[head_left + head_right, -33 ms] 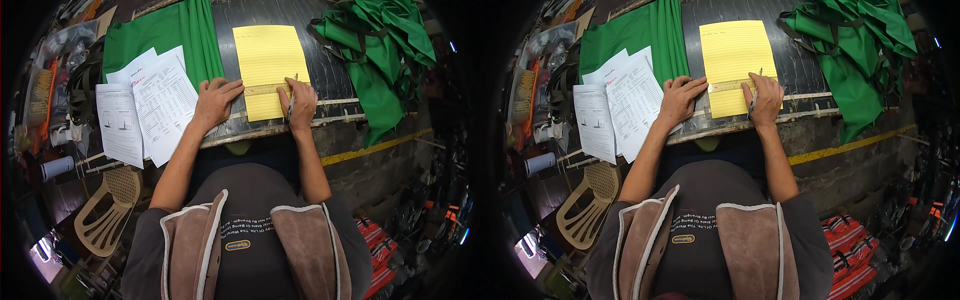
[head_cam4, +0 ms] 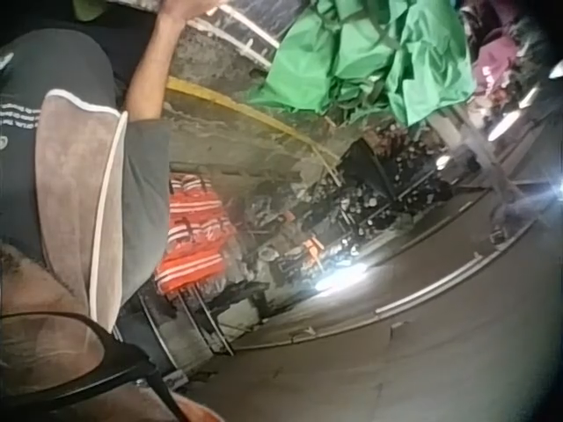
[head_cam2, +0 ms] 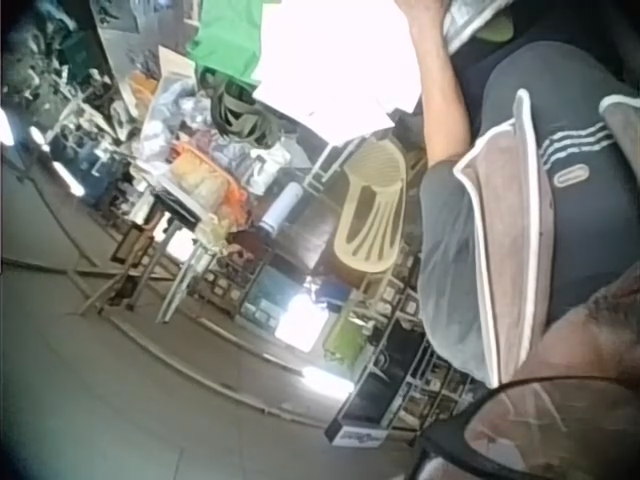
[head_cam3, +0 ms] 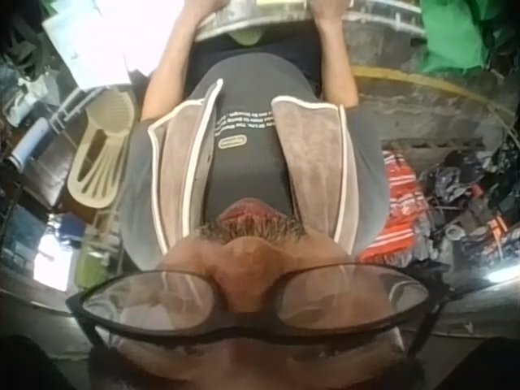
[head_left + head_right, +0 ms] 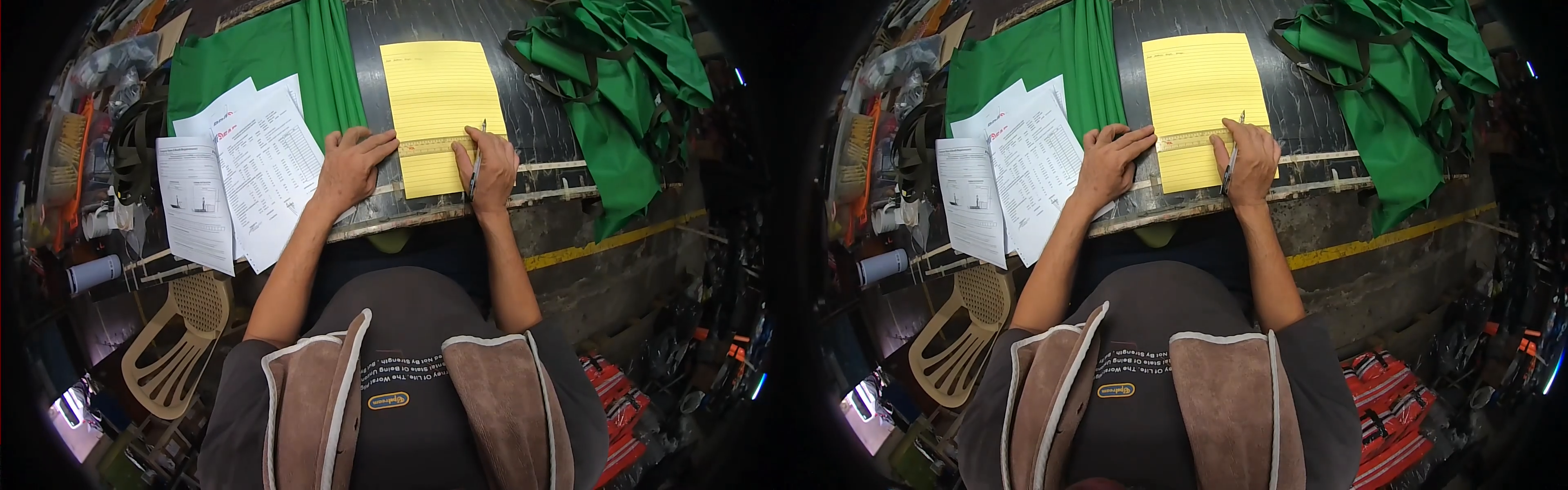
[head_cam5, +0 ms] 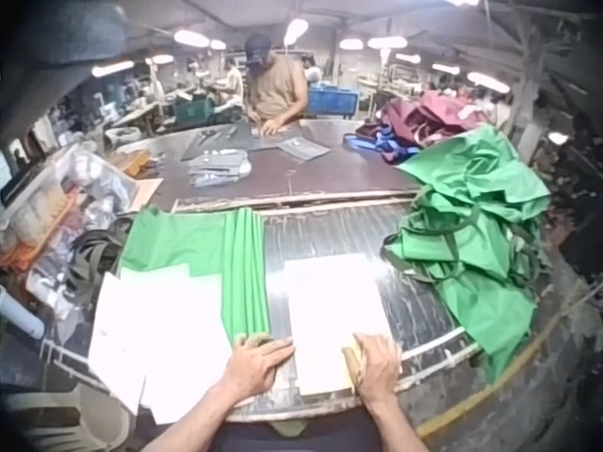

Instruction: Reviewing manufacturing production orders and writing notes or drawing lines on a yellow notepad using a ruler and pen.

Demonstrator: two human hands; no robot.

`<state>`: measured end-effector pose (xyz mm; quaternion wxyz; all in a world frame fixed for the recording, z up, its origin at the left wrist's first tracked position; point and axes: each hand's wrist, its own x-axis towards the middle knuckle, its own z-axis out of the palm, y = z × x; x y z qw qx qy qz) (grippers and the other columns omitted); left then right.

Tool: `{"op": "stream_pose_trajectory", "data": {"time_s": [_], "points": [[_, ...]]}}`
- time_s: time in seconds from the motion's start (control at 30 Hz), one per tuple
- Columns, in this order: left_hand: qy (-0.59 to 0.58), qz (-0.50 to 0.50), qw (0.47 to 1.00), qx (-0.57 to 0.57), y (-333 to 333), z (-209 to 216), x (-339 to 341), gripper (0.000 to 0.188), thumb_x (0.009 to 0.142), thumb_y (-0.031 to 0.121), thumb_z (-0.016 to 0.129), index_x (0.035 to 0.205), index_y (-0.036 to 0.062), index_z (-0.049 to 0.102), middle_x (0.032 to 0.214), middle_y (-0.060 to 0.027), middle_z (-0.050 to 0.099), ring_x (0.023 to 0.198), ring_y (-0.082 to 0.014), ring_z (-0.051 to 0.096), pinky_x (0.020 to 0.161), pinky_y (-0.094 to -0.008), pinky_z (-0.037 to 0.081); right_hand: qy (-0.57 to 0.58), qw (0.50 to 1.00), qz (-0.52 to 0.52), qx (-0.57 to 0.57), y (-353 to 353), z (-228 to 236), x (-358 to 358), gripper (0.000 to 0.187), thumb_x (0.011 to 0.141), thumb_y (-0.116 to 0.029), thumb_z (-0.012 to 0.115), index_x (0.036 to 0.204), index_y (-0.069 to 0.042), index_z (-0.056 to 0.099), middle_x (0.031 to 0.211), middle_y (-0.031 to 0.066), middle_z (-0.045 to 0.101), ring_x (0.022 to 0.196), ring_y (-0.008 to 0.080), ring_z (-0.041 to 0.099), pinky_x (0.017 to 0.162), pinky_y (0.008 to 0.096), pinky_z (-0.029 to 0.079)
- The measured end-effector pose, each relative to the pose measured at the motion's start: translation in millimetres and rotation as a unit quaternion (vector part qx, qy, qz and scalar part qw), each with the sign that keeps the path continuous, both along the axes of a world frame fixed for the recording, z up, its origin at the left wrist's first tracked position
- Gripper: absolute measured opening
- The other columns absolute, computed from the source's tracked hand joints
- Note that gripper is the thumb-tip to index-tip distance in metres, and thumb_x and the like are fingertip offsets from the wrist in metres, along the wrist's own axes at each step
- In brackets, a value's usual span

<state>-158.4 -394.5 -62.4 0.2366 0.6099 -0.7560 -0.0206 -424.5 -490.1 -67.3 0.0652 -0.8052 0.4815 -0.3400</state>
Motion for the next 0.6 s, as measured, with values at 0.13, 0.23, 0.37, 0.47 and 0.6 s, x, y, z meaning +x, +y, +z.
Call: {"op": "stream_pose_trajectory", "data": {"time_s": [0.13, 0.23, 0.37, 0.47, 0.6], "points": [[0.023, 0.003, 1.0, -0.012, -0.7, 1.0, -1.3, 0.052, 0.086, -0.004, 0.07, 0.134, 0.0162, 0.079, 0.146, 0.0057, 0.073, 0.124, -0.0268, 0.064, 0.1, -0.0442, 0.042, -0.003, 1.0, 0.001, -0.015, -0.2, -2.4, 1.8, 0.038, 0.093, -0.027, 0.087, 0.126, -0.012, 0.077, 0.113, 0.0096, 0.078, 0.115, 0.0317, 0.068, 0.106, 0.0491, 0.046], [0.024, -0.005, 1.0, -0.015, -0.7, 0.3, 0.2, 0.052, 0.086, -0.004, 0.07, 0.133, 0.0167, 0.079, 0.146, 0.006, 0.074, 0.124, -0.0268, 0.064, 0.1, -0.0439, 0.042, -0.006, 1.0, 0.001, -0.016, -0.6, -3.6, 2.0, 0.039, 0.092, -0.027, 0.088, 0.126, -0.012, 0.077, 0.113, 0.0093, 0.078, 0.115, 0.0316, 0.068, 0.107, 0.0489, 0.046], [0.018, -0.013, 1.0, -0.011, -1.7, -0.7, 1.2, 0.051, 0.087, -0.002, 0.071, 0.133, 0.0182, 0.079, 0.145, 0.0069, 0.074, 0.124, -0.0265, 0.064, 0.099, -0.0438, 0.043, -0.007, 1.0, 0.0, -0.017, -0.8, -3.4, 1.6, 0.039, 0.092, -0.026, 0.088, 0.126, -0.012, 0.077, 0.113, 0.0089, 0.078, 0.115, 0.0313, 0.068, 0.107, 0.0484, 0.046], [0.009, -0.009, 1.0, -0.005, -1.8, -0.4, 1.3, 0.051, 0.088, -0.002, 0.071, 0.134, 0.0189, 0.079, 0.145, 0.0076, 0.074, 0.125, -0.0264, 0.064, 0.1, -0.0435, 0.043, -0.01, 1.0, -0.003, -0.012, 0.3, -3.3, 0.9, 0.038, 0.092, -0.026, 0.088, 0.126, -0.012, 0.078, 0.113, 0.0089, 0.078, 0.116, 0.031, 0.068, 0.107, 0.048, 0.045], [0.017, -0.009, 1.0, 0.005, -1.6, -0.9, 1.5, 0.052, 0.088, -0.002, 0.07, 0.135, 0.0195, 0.079, 0.146, 0.0082, 0.074, 0.125, -0.0264, 0.064, 0.101, -0.0436, 0.043, -0.014, 1.0, -0.005, -0.005, 1.1, -3.7, 0.8, 0.037, 0.092, -0.026, 0.088, 0.125, -0.012, 0.078, 0.114, 0.0088, 0.078, 0.116, 0.0308, 0.068, 0.107, 0.0479, 0.046]]}}
